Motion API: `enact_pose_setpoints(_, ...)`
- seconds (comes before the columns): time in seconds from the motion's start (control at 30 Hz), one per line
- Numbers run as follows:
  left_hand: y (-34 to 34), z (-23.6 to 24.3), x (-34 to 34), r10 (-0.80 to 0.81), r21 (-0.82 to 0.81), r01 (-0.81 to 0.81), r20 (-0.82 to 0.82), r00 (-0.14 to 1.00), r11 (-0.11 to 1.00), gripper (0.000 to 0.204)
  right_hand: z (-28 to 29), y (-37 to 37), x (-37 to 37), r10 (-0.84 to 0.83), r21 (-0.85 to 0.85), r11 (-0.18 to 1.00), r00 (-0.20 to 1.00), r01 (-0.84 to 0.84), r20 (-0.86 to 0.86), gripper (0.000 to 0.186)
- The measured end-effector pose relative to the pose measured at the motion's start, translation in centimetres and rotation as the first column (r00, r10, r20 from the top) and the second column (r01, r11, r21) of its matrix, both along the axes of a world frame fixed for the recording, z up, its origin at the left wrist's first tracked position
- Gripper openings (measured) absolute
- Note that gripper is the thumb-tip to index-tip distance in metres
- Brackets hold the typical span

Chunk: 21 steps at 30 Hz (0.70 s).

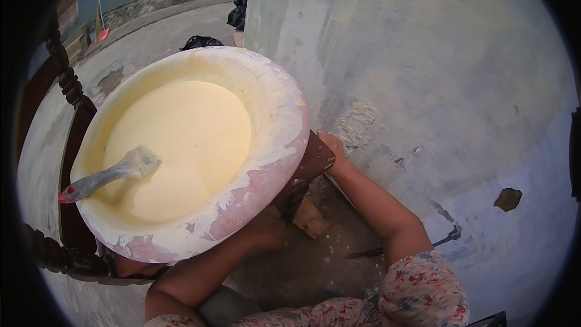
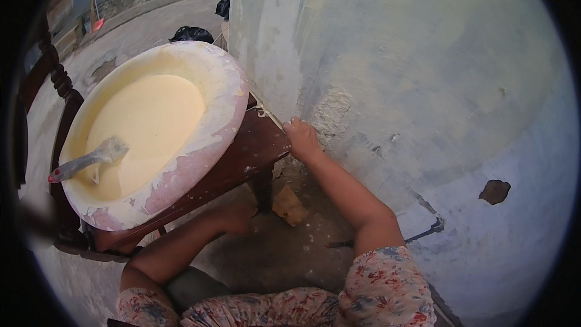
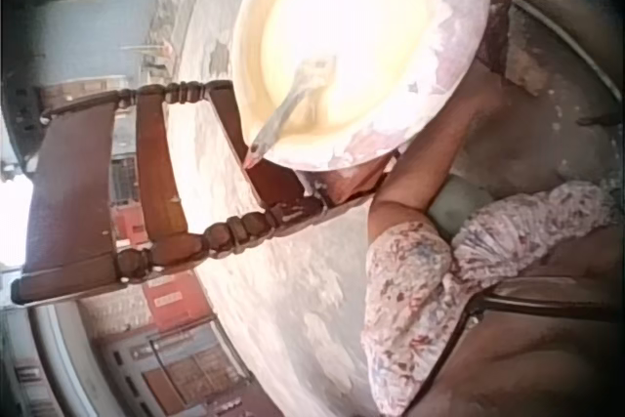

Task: The person applies a yellowish liquid plaster to a wall using a brush and a bucket. They then use a trowel to smooth the surface and fill in a damaged patch. The person moves along the wall to continue the plastering process.

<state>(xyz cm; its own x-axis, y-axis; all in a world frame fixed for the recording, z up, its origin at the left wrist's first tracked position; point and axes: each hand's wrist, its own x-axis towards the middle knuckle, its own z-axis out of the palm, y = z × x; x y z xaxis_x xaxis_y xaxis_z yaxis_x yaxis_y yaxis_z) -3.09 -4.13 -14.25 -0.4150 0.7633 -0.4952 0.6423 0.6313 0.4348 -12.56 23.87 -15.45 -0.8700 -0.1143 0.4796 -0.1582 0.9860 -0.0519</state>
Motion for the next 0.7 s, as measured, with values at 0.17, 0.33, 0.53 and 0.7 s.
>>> enact_pose_setpoints(0.17,0.0,0.6,0.4,-0.01,0.015,0.011,-0.034,0.999,1.0,0.049,1.0,3.4,1.5,-0.053,0.029,0.998,0.999,0.054,-0.011,0.022)
enact_pose_setpoints(0.33,-0.2,-0.2,0.4,-0.019,0.048,0.021,-0.039,0.999,0.999,0.049,13.6,1.0,5.9,-0.067,-0.023,0.998,0.88,0.064,-0.471,0.017)
enact_pose_setpoints(0.53,0.5,-1.0,0.4,-0.003,0.02,0.002,0.011,1.0,1.0,0.049,4.5,0.7,6.5,0.113,-0.137,0.979,0.959,-0.153,-0.26,0.024)
enact_pose_setpoints(0.7,0.4,1.3,0.9,0.002,-0.021,-0.001,0.025,1.0,1.0,0.049,-7.1,2.9,3.8,0.136,-0.145,0.977,0.981,-0.156,-0.139,0.029)
